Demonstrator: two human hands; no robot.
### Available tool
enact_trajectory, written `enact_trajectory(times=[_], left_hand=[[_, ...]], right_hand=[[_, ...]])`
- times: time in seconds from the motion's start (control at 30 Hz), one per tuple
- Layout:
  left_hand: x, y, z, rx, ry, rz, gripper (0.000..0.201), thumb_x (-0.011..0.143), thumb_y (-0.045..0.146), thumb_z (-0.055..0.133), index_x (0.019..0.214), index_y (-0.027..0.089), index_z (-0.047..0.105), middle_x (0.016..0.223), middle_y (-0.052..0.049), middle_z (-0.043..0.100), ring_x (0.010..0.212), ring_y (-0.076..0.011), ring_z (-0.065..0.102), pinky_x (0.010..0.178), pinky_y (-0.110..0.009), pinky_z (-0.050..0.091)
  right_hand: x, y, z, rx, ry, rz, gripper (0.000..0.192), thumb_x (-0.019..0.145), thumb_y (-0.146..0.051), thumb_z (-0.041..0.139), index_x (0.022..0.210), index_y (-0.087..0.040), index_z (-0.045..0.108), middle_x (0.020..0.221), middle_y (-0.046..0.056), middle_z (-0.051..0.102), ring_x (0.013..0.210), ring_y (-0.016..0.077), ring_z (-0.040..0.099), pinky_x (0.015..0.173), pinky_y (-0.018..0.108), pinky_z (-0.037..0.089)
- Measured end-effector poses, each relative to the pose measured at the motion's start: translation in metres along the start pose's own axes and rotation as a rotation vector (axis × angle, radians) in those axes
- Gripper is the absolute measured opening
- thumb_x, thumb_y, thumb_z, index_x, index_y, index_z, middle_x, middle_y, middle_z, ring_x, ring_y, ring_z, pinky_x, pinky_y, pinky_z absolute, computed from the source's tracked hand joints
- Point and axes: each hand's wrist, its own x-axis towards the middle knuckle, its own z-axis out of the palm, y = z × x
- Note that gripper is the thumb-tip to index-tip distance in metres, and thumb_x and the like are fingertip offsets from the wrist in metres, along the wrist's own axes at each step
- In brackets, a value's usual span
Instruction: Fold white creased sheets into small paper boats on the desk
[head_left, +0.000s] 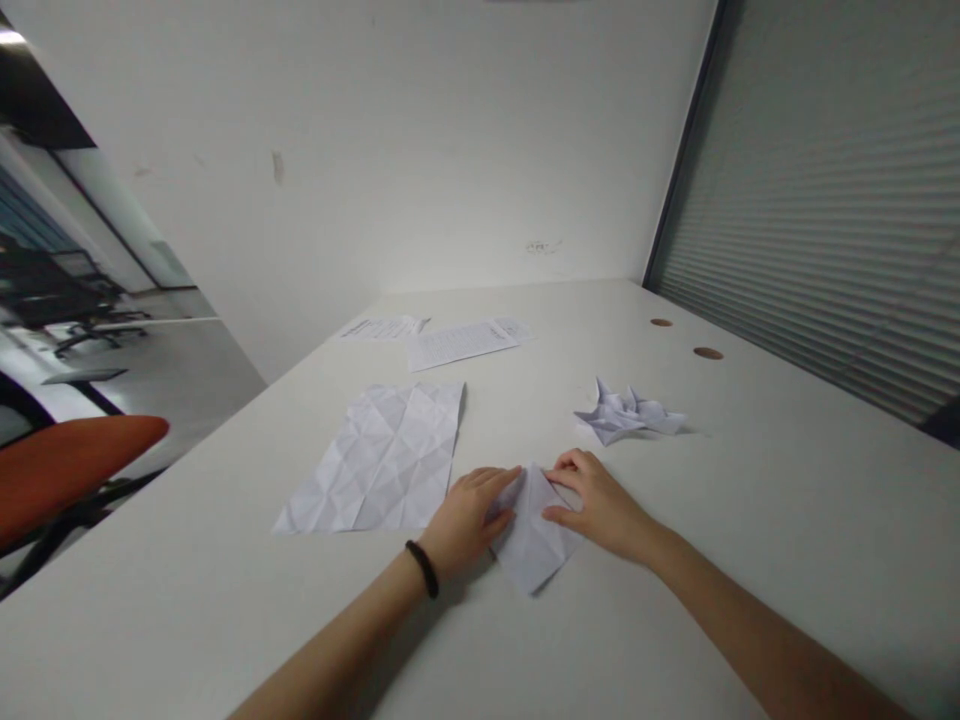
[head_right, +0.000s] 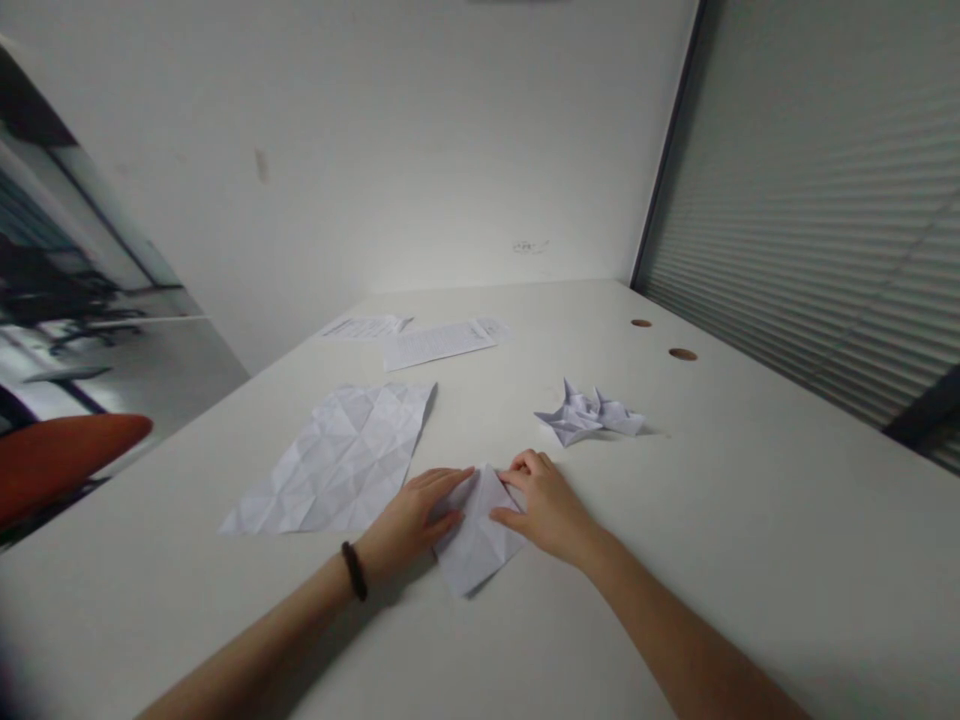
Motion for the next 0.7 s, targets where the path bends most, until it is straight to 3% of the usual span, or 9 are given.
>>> enact_trajectory(times=[0.37, 0.53, 0.63, 0.7], left_hand=[[-0.001, 0.005, -0.004, -0.210, -0.081, 0.006, 0.061, 0.069, 0.011, 0.060, 0.126, 0.018, 0.041, 0.124, -0.010, 0.049, 0.114, -0.0218, 0.044, 0.100, -0.039, 0.034], [-0.003, 0.003, 0.000, -0.218, -0.060, 0.030, 0.073, 0.068, 0.012, 0.061, 0.134, 0.021, 0.030, 0.131, -0.010, 0.042, 0.119, -0.0220, 0.039, 0.102, -0.039, 0.031], [-0.004, 0.003, 0.000, -0.194, 0.014, 0.006, 0.072, 0.069, 0.014, 0.061, 0.133, 0.023, 0.030, 0.124, -0.009, 0.049, 0.109, -0.0216, 0.047, 0.094, -0.037, 0.039], [-0.003, 0.006, -0.002, -0.165, 0.076, -0.035, 0.061, 0.072, 0.017, 0.059, 0.128, 0.024, 0.038, 0.106, -0.006, 0.058, 0.091, -0.0190, 0.054, 0.080, -0.033, 0.045]], right_hand=[[0.000, -0.008, -0.006, 0.216, -0.083, 0.038, 0.039, 0.063, -0.018, 0.069, 0.101, -0.018, 0.062, 0.105, 0.008, 0.055, 0.103, 0.0228, 0.047, 0.094, 0.039, 0.036], [-0.001, -0.010, -0.003, 0.527, -0.111, 0.089, 0.043, 0.062, -0.007, 0.063, 0.103, -0.018, 0.056, 0.101, 0.005, 0.059, 0.094, 0.0183, 0.054, 0.087, 0.035, 0.041], [-0.001, -0.015, -0.002, 0.696, -0.110, 0.107, 0.044, 0.064, -0.008, 0.061, 0.105, -0.020, 0.053, 0.096, 0.003, 0.060, 0.089, 0.0161, 0.057, 0.080, 0.031, 0.044], [0.000, -0.019, -0.002, 0.744, -0.061, 0.121, 0.043, 0.065, -0.010, 0.061, 0.107, -0.020, 0.053, 0.092, 0.002, 0.060, 0.086, 0.0151, 0.058, 0.077, 0.029, 0.044]])
